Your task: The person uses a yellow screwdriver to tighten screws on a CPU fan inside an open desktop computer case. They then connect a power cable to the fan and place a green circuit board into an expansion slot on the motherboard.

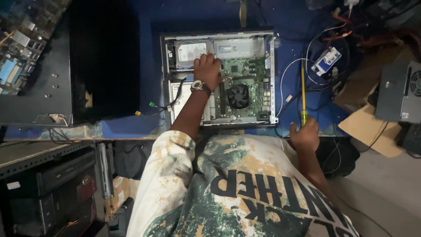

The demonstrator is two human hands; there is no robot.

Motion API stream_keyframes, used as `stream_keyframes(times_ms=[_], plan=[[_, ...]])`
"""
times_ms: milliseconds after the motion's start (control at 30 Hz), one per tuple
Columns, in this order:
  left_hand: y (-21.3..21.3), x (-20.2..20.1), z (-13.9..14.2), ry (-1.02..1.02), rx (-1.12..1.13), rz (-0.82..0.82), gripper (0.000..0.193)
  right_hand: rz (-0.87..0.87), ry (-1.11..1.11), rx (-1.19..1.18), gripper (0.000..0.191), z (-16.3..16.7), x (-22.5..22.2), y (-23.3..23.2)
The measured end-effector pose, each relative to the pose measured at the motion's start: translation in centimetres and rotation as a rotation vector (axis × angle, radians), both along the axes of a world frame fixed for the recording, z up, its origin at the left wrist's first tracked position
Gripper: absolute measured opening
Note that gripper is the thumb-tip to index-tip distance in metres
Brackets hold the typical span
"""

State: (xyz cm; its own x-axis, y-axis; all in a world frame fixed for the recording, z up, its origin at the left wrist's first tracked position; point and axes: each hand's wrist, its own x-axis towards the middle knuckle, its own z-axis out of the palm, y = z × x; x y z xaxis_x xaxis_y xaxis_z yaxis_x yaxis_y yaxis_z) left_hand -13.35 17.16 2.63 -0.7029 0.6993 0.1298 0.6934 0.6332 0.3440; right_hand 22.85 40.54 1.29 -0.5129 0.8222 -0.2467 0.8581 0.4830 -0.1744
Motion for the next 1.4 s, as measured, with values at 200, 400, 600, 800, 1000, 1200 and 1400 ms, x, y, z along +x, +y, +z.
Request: stream_keyframes(times_ms=[200,400,600,800,1000,1200,1400], plan=[[0.7,-0.4,0.6,-0.031,-0.061,0.072,0.064,0.177,0.165,0.202,0.081,0.3,-0.7,-1.0],[1.2,-0.1,-0.6,0.082,-0.103,0.061,0.054,0.427,0.42,0.394,0.076,3.2,-3.2,-2.8],[1.6,0.0,-1.3,0.251,-0.153,0.068,0.042,0.523,0.526,0.143,0.069,4.3,-6.5,-4.7],[0.8,-0.3,-1.3,0.043,-0.09,0.028,0.047,0.57,0.502,-0.04,0.073,2.0,-8.4,-5.9],[-1.0,3.0,0.3,-0.103,-0.062,-0.055,0.069,0.545,0.557,-0.133,0.074,0.8,-8.8,-5.6],[-3.7,8.8,1.5,-0.11,-0.18,-0.135,0.091,0.539,0.55,-0.154,0.073,0.5,-8.8,-5.5],[-4.4,9.5,1.0,-0.115,-0.159,-0.111,0.099,0.576,0.6,-0.131,0.072,0.5,-8.8,-5.7]])
